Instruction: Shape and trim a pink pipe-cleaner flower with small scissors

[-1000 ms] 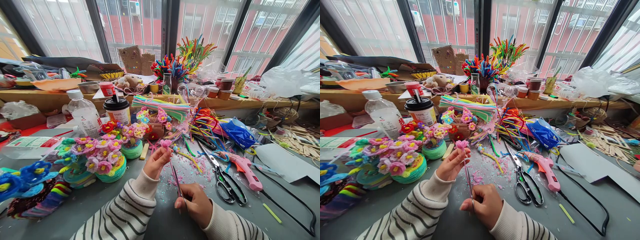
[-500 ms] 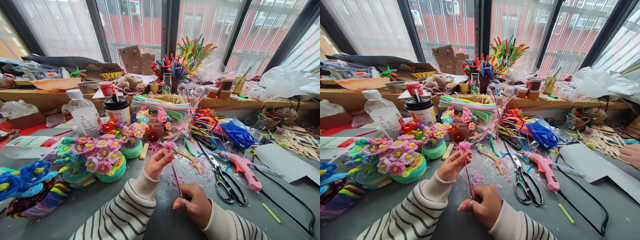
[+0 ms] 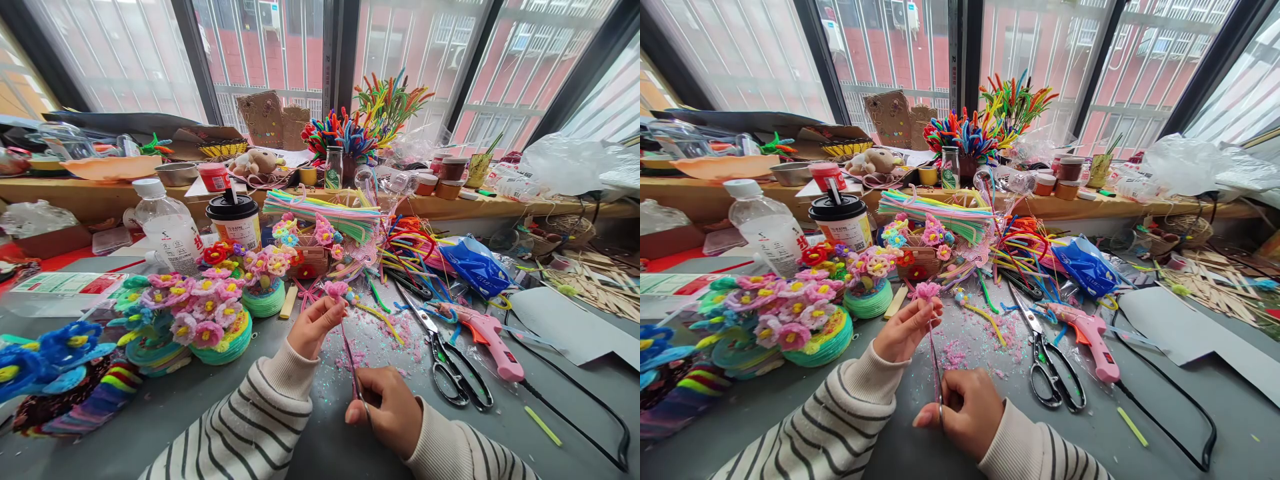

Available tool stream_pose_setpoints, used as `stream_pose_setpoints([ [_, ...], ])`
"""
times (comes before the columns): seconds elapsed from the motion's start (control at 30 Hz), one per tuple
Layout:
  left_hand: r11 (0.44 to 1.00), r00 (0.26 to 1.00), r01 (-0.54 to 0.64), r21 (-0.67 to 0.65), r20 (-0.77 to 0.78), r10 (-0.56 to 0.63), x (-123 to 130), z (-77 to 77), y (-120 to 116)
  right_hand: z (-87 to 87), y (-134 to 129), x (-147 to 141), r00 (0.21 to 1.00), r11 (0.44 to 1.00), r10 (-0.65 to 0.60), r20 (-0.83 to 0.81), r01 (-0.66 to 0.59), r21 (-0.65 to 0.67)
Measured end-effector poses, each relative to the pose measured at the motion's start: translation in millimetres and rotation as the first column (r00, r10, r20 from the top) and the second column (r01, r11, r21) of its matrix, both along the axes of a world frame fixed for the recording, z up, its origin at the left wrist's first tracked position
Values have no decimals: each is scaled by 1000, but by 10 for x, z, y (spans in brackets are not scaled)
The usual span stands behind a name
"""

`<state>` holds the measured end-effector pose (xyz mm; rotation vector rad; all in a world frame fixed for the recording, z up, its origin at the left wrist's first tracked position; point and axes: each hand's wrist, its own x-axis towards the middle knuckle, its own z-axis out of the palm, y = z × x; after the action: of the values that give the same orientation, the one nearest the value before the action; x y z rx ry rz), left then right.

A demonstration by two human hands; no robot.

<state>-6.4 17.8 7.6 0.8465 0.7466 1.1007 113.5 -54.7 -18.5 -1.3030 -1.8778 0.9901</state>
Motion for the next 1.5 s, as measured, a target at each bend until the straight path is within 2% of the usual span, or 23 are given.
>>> stream_pose_setpoints([
  [0.13, 1000, 1000, 3, 10, -12, -3, 2, -3, -2, 11, 3, -11, 999, 999, -35, -6, 35, 12],
  [0.43, 996, 995, -91, -24, 24, 92, 9, 9, 0, -24, 14, -13, 993, 995, -100, -55, 100, -1],
  [0.6, 987, 982, -147, -60, 108, 153, -15, 30, 11, 1, 16, 32, 981, 995, -93, -171, 85, -54],
  [0.7, 987, 981, -148, -67, 120, 156, -20, 15, 29, 38, 30, 81, 960, 987, -162, -229, 158, -39],
  [0.77, 987, 981, -142, -72, 123, 150, -18, 2, 37, 62, 42, 103, 943, 976, -219, -250, 217, -35],
  [0.83, 989, 983, -133, -67, 121, 140, -14, -5, 35, 77, 50, 109, 933, 974, -224, -280, 219, -51],
  [0.97, 990, 985, -132, -43, 104, 136, -11, 3, 17, 65, 44, 79, 940, 989, -131, -314, 101, -110],
  [1.07, 993, 991, -115, -30, 63, 117, -12, 7, 12, 47, 34, 56, 946, 988, -111, -304, 73, -135],
  [1.2, 999, 999, 21, 32, -31, -20, -5, -16, 14, 61, 42, 65, 941, 987, -147, -305, 120, -105],
  [1.33, 980, 984, 167, 104, -76, -159, 12, -34, 0, 91, 55, 90, 935, 984, -174, -310, 149, -102],
  [1.4, 984, 987, 156, 89, -48, -152, 17, -21, -13, 91, 56, 94, 939, 986, -160, -305, 137, -98],
  [1.5, 995, 997, 80, 55, 11, -80, 19, 19, -30, 58, 50, 85, 955, 992, -118, -273, 102, -72],
])
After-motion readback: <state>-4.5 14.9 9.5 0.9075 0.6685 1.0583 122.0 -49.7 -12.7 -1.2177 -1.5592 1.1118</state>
